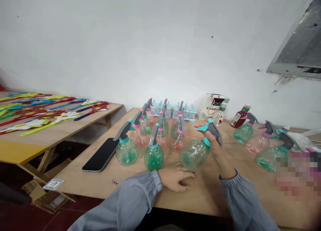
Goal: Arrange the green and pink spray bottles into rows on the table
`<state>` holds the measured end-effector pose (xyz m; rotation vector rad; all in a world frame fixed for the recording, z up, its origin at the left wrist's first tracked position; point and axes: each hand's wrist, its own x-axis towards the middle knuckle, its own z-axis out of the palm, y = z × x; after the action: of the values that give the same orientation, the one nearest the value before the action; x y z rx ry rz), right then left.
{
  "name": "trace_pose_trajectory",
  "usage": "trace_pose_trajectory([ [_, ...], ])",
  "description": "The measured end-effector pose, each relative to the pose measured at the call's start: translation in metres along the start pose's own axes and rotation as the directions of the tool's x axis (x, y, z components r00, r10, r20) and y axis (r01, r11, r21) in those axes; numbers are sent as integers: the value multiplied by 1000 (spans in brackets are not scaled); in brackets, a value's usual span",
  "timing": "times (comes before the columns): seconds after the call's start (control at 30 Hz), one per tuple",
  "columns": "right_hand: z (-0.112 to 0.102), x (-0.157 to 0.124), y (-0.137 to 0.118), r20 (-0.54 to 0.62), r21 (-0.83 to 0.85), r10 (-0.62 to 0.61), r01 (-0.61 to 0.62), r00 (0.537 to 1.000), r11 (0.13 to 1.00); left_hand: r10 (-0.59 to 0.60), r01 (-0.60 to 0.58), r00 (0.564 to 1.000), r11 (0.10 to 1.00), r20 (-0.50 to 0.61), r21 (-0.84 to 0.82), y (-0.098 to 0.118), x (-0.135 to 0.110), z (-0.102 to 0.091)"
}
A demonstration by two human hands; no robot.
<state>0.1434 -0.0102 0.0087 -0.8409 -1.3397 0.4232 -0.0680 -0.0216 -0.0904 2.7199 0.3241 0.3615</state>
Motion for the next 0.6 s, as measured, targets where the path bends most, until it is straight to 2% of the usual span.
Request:
trace_pose_trajectory([
  [0.13, 2, -2, -4, -97, -33, 22, -26, 995, 999, -4, 4, 1000, 1000, 5, -17, -1, 0, 0],
  [0.3, 5, -3, -9, 64, -59, 0, 4, 998, 998, -17, 19, 999, 999, 28, -48, -2, 0, 3],
  [0.37, 5, -4, -9, 31, -85, 3, 0, 1000, 996, -20, 21, 1000, 996, 21, -88, -3, 0, 6],
  [0.5, 9, -5, -8, -117, -149, 13, -30, 993, 988, 51, -49, 999, 981, 6, -188, -4, 1, 11],
  [0.6, 18, -11, -9, -26, -140, 13, -16, 1000, 990, 82, -75, 996, 966, 19, -248, -2, 1, 11],
])
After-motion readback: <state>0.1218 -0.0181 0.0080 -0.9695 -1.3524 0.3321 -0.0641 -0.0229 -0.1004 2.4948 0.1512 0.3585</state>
